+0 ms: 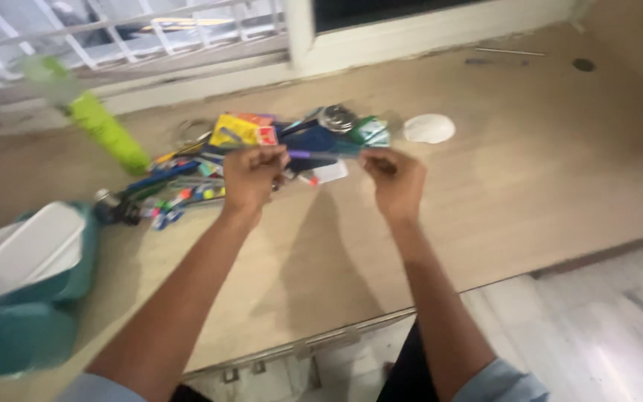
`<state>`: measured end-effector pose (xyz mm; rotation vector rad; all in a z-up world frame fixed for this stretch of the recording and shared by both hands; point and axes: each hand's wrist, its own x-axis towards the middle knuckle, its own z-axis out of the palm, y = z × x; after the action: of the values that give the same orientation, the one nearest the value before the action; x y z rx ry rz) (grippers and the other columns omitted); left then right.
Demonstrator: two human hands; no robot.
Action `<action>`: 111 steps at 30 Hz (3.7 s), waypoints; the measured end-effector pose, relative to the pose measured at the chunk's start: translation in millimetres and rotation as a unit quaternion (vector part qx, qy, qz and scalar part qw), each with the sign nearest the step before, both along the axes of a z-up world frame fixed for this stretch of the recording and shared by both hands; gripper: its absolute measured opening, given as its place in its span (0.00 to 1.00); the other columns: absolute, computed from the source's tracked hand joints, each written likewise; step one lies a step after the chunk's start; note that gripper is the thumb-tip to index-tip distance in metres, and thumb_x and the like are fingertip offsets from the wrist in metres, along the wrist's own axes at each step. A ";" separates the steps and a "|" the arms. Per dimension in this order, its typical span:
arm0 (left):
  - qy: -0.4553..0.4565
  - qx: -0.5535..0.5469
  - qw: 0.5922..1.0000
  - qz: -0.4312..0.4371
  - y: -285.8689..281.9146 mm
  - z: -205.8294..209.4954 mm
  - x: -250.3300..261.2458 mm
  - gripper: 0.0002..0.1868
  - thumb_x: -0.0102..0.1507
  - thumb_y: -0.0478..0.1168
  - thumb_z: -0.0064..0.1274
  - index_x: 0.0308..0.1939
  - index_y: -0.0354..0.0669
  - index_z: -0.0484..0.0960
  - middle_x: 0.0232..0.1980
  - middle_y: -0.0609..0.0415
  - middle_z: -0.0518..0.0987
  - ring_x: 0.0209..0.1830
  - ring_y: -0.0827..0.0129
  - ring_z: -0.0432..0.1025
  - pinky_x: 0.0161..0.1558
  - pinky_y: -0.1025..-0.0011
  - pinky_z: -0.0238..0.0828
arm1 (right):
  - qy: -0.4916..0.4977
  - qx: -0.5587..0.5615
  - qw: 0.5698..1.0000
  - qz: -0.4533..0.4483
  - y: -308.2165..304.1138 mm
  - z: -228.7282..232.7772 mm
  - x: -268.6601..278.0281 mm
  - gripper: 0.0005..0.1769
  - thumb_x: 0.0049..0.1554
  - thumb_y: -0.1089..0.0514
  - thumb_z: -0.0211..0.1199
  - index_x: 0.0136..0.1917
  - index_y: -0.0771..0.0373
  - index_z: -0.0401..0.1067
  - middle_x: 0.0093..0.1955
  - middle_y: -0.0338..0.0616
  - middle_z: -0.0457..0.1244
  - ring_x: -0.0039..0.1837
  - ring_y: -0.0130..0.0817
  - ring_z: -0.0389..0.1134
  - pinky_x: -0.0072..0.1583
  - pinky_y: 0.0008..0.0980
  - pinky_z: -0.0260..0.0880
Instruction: The person picks up erasers, pens, and markers from a desk and places them into an open drawer, then picks up a white comb and a small blue plastic box and places them on the desk surface.
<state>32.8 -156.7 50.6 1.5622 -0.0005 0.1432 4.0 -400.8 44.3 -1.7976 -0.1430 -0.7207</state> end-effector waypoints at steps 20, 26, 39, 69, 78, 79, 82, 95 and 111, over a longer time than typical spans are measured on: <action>-0.138 0.194 0.944 0.226 106.1 -49.4 -78.6 0.27 0.63 0.31 0.52 0.67 0.29 0.71 0.43 0.44 0.85 0.18 0.66 0.78 0.24 0.67 0.73 | -0.005 -0.053 0.997 0.051 177.7 -39.1 -47.0 0.07 0.56 0.69 0.67 0.50 0.68 0.78 0.44 0.50 0.72 0.41 0.35 0.74 0.45 0.31 0.73; -0.086 0.285 0.932 0.205 104.6 -48.1 -76.9 0.34 0.61 0.33 0.52 0.72 0.32 0.66 0.19 0.49 0.80 0.18 0.61 0.78 0.29 0.64 0.74 | -0.003 -0.099 0.994 0.035 177.5 -35.7 -46.1 0.09 0.56 0.69 0.65 0.52 0.67 0.78 0.45 0.52 0.72 0.42 0.39 0.75 0.45 0.33 0.73; -0.240 0.385 0.832 0.320 100.6 -76.3 -67.7 0.27 0.57 0.31 0.50 0.62 0.33 0.78 0.51 0.34 0.83 0.38 0.48 0.80 0.43 0.58 0.77 | 0.009 -0.114 0.993 0.035 173.5 -47.3 -39.6 0.12 0.58 0.69 0.61 0.55 0.65 0.78 0.50 0.56 0.71 0.51 0.49 0.75 0.52 0.39 0.74; -0.348 0.366 0.863 -0.012 -254.8 -2.0 96.6 0.07 0.61 0.37 0.56 0.41 0.46 0.87 0.42 0.48 0.86 0.39 0.51 0.79 0.42 0.54 0.73 | 0.111 -0.235 0.928 -0.268 -331.5 -23.4 56.7 0.10 0.60 0.62 0.66 0.56 0.61 0.81 0.50 0.55 0.71 0.51 0.46 0.74 0.52 0.42 0.73; -0.158 0.412 0.897 -0.017 -367.6 -48.0 277.1 0.11 0.63 0.36 0.51 0.43 0.48 0.89 0.48 0.43 0.84 0.51 0.48 0.77 0.55 0.57 0.73 | 0.064 -0.316 0.927 -0.193 -407.8 -58.0 184.9 0.22 0.54 0.64 0.62 0.63 0.64 0.77 0.61 0.59 0.68 0.63 0.56 0.70 0.63 0.44 0.69; -0.135 0.397 0.908 -0.006 -374.4 -55.8 291.4 0.11 0.63 0.36 0.51 0.45 0.46 0.88 0.52 0.43 0.83 0.53 0.49 0.76 0.56 0.57 0.72 | 0.080 -0.285 0.941 -0.163 -408.5 -59.6 198.4 0.24 0.54 0.65 0.59 0.65 0.65 0.74 0.64 0.59 0.66 0.65 0.54 0.69 0.65 0.42 0.69; -0.146 0.390 0.909 -0.011 -401.4 -80.5 320.7 0.14 0.64 0.40 0.54 0.53 0.43 0.84 0.59 0.41 0.79 0.60 0.48 0.72 0.61 0.57 0.67 | 0.140 -0.284 0.939 -0.135 -414.4 -57.9 225.4 0.29 0.55 0.66 0.55 0.71 0.66 0.67 0.71 0.60 0.62 0.71 0.54 0.63 0.71 0.42 0.62; -0.004 0.331 0.940 -0.082 -446.8 -56.1 312.5 0.18 0.71 0.52 0.47 0.56 0.44 0.71 0.48 0.42 0.84 0.50 0.52 0.80 0.56 0.56 0.70 | 0.107 -0.369 0.915 -0.125 -392.4 -79.0 275.8 0.21 0.64 0.66 0.50 0.68 0.60 0.70 0.77 0.56 0.58 0.77 0.55 0.58 0.78 0.41 0.56; -0.196 0.506 0.831 -0.125 -434.3 -65.7 280.5 0.07 0.67 0.39 0.53 0.48 0.48 0.78 0.57 0.43 0.73 0.53 0.47 0.74 0.48 0.49 0.71 | 0.060 -0.424 0.897 -0.110 -373.0 -69.2 215.4 0.12 0.57 0.68 0.51 0.53 0.66 0.71 0.58 0.56 0.64 0.63 0.58 0.61 0.66 0.48 0.62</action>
<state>313.3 -591.0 -15.1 2.5451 -0.7100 0.2819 219.4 -773.8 -24.9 -2.7257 -0.1906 -0.7602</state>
